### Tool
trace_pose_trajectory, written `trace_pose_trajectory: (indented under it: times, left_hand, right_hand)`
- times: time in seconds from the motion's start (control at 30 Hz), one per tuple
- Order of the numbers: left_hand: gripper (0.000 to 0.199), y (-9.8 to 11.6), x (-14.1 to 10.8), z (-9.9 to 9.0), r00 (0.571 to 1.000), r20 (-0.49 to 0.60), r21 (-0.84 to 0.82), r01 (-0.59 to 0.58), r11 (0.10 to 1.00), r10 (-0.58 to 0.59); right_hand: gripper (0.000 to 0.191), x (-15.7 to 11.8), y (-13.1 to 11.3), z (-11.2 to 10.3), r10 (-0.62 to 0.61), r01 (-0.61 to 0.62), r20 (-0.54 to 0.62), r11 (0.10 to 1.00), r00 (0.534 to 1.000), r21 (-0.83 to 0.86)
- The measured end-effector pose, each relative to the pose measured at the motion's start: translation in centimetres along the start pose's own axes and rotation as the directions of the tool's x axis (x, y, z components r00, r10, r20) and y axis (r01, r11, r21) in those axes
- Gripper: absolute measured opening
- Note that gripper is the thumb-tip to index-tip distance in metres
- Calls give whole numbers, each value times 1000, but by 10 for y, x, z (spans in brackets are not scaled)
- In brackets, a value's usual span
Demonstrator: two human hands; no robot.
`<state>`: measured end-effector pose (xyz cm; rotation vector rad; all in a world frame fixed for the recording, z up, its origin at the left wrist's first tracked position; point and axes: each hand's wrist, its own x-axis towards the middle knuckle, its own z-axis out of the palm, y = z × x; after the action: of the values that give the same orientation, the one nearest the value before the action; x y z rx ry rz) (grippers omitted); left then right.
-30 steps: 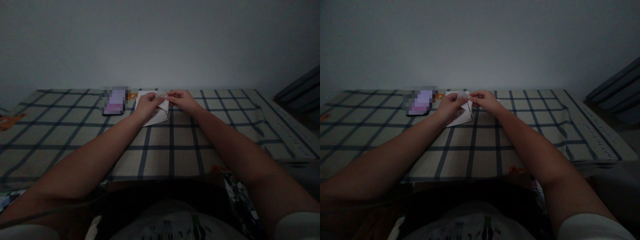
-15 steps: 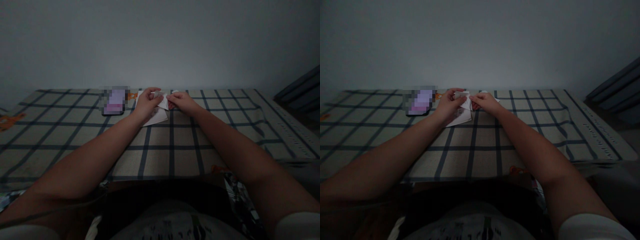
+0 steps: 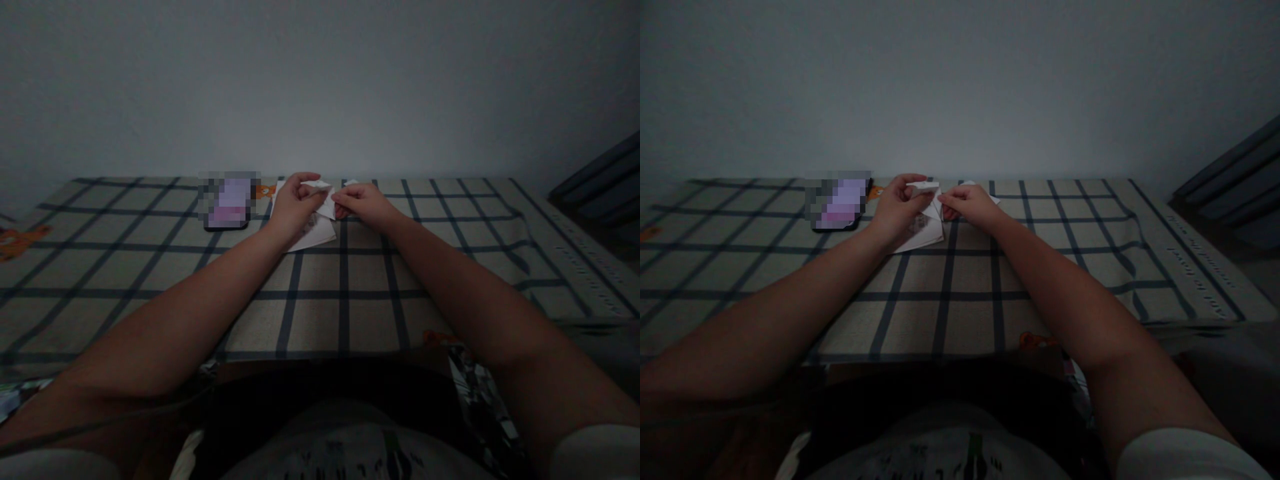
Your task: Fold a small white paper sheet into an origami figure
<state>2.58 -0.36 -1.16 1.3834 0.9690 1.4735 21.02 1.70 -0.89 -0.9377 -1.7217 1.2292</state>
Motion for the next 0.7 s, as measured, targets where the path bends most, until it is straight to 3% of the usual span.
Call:
trace_pose_trajectory:
  times: [0.17,0.37,0.57,0.7]
  left_hand:
    - [38,1,0,1,1000,-17,-13,-2,1000,2]
    - [39,0,0,0,1000,-28,35,12,999,-11]
    - [43,-3,3,0,999,-29,6,-17,1000,17]
    - [46,-7,5,-2,999,-30,39,-12,999,13]
  right_hand:
    - [30,-1,0,0,24,-23,70,1000,997,-17]
    - [30,0,1,0,-13,15,30,997,999,-81]
    - [30,1,4,0,12,-8,81,999,997,-51]
    - [30,-1,-3,2,6,-2,33,993,999,-120]
